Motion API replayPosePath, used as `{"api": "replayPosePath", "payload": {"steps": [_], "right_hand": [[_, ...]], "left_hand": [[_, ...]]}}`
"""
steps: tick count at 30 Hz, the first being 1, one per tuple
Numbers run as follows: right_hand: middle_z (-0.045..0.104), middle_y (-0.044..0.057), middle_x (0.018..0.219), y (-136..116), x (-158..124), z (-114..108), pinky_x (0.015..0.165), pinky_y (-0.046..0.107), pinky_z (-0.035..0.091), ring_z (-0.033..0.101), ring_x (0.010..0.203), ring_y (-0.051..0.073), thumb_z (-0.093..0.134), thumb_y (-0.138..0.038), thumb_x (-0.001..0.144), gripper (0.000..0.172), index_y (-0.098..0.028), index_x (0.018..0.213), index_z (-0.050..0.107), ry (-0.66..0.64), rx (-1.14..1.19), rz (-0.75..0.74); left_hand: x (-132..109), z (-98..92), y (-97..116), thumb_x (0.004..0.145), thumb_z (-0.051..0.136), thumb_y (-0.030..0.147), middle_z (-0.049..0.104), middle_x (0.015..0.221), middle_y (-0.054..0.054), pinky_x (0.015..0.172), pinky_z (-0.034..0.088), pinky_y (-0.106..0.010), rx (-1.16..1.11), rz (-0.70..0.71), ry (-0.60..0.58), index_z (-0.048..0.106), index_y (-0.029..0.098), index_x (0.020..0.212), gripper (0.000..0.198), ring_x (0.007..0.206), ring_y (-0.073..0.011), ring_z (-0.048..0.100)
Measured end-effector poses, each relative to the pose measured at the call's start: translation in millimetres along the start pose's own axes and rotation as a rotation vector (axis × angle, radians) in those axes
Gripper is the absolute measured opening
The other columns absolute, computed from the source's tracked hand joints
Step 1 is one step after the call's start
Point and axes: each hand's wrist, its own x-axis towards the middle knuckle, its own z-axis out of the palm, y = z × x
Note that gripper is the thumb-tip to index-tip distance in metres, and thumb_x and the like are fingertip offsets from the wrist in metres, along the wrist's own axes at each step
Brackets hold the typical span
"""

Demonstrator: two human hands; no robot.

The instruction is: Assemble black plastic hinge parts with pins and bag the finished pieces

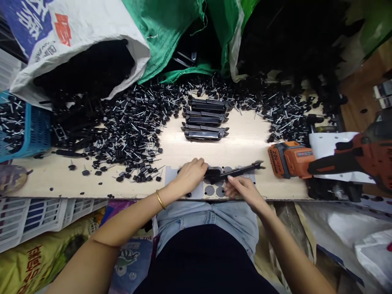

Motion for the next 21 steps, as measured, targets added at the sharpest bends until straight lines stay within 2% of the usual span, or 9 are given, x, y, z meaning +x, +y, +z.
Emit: {"api": "replayPosePath", "payload": {"steps": [1, 2, 4, 6, 8, 10, 12, 18, 21], "right_hand": [[0.063, 0.005, 0.059, -0.2, -4.0, -10.0, 0.052, 0.030, 0.047, 0.058, 0.053, 0.017, 0.054, -0.062, 0.078, 0.046, -0.019, 0.061, 0.052, -0.012, -0.119, -0.026], [0.063, 0.004, 0.059, -1.3, -7.4, -17.4, 0.054, 0.031, 0.047, 0.058, 0.054, 0.017, 0.054, -0.059, 0.079, 0.044, -0.020, 0.061, 0.051, 0.027, -0.241, -0.111], [0.064, 0.005, 0.067, -5.0, -9.5, -22.7, 0.063, 0.033, 0.048, 0.060, 0.065, 0.019, 0.056, -0.048, 0.083, 0.033, -0.020, 0.067, 0.053, 0.195, -0.484, -0.394], [0.067, 0.009, 0.086, -8.2, -4.0, -16.3, 0.078, 0.039, 0.048, 0.061, 0.085, 0.024, 0.058, -0.040, 0.084, 0.021, -0.019, 0.086, 0.060, 0.293, -0.699, -0.654], [0.064, 0.014, 0.107, -8.6, 7.4, -4.0, 0.091, 0.045, 0.043, 0.056, 0.103, 0.028, 0.059, -0.037, 0.084, 0.031, -0.018, 0.109, 0.059, 0.277, -0.862, -0.799], [0.061, 0.015, 0.115, -6.0, 20.6, 6.7, 0.095, 0.047, 0.038, 0.054, 0.108, 0.029, 0.059, -0.035, 0.085, 0.042, -0.017, 0.122, 0.053, 0.212, -0.973, -0.839], [0.063, 0.013, 0.113, -2.6, 32.2, 10.4, 0.092, 0.045, 0.037, 0.056, 0.103, 0.028, 0.058, -0.034, 0.087, 0.042, -0.017, 0.125, 0.052, 0.154, -1.016, -0.842], [0.066, 0.010, 0.108, 1.2, 46.7, -3.8, 0.082, 0.038, 0.038, 0.057, 0.091, 0.024, 0.055, -0.039, 0.089, 0.041, -0.019, 0.125, 0.055, 0.018, -0.987, -0.924], [0.067, 0.011, 0.105, 7.3, 41.2, 1.9, 0.081, 0.038, 0.038, 0.057, 0.090, 0.024, 0.053, -0.037, 0.090, 0.038, -0.018, 0.123, 0.056, 0.132, -0.974, -0.940]], "left_hand": [[3.4, -0.1, -5.5, 0.087, 0.050, 0.009, 0.060, 0.112, -0.013, 0.084, 0.051, -0.040, 0.026, 0.021, 0.043, 0.053, 0.013, 0.110, 0.023, 0.107, -0.0272, 0.058], [5.4, 1.0, -9.8, 0.086, 0.051, 0.008, 0.058, 0.116, -0.014, 0.088, 0.050, -0.040, 0.031, 0.046, 0.085, 0.052, 0.012, 0.113, 0.027, 0.110, -0.0268, 0.056], [6.5, 6.8, -15.2, 0.086, 0.053, 0.010, 0.056, 0.120, -0.014, 0.093, 0.047, -0.040, -0.012, 0.123, 0.153, 0.048, 0.012, 0.121, 0.036, 0.111, -0.0248, 0.055], [6.0, 15.2, -17.4, 0.087, 0.056, 0.014, 0.058, 0.120, -0.012, 0.095, 0.046, -0.038, -0.080, 0.196, 0.204, 0.045, 0.013, 0.125, 0.040, 0.110, -0.0230, 0.055], [6.4, 23.6, -18.3, 0.087, 0.058, 0.018, 0.060, 0.116, -0.010, 0.093, 0.047, -0.036, -0.115, 0.228, 0.235, 0.048, 0.014, 0.122, 0.037, 0.108, -0.0221, 0.056], [7.8, 30.1, -19.3, 0.087, 0.058, 0.020, 0.062, 0.111, -0.008, 0.087, 0.049, -0.035, -0.103, 0.218, 0.245, 0.050, 0.015, 0.118, 0.032, 0.103, -0.0219, 0.058], [9.5, 34.3, -20.7, 0.088, 0.058, 0.023, 0.063, 0.106, -0.008, 0.082, 0.050, -0.034, -0.068, 0.206, 0.251, 0.051, 0.014, 0.117, 0.031, 0.099, -0.0219, 0.059], [10.7, 39.7, -22.0, 0.092, 0.052, 0.028, 0.064, 0.099, -0.007, 0.073, 0.050, -0.029, -0.002, 0.211, 0.316, 0.051, 0.012, 0.115, 0.028, 0.092, -0.0195, 0.059], [9.3, 41.0, -21.0, 0.092, 0.050, 0.025, 0.063, 0.095, -0.006, 0.069, 0.049, -0.029, 0.053, 0.211, 0.348, 0.051, 0.012, 0.114, 0.025, 0.088, -0.0197, 0.059]]}}
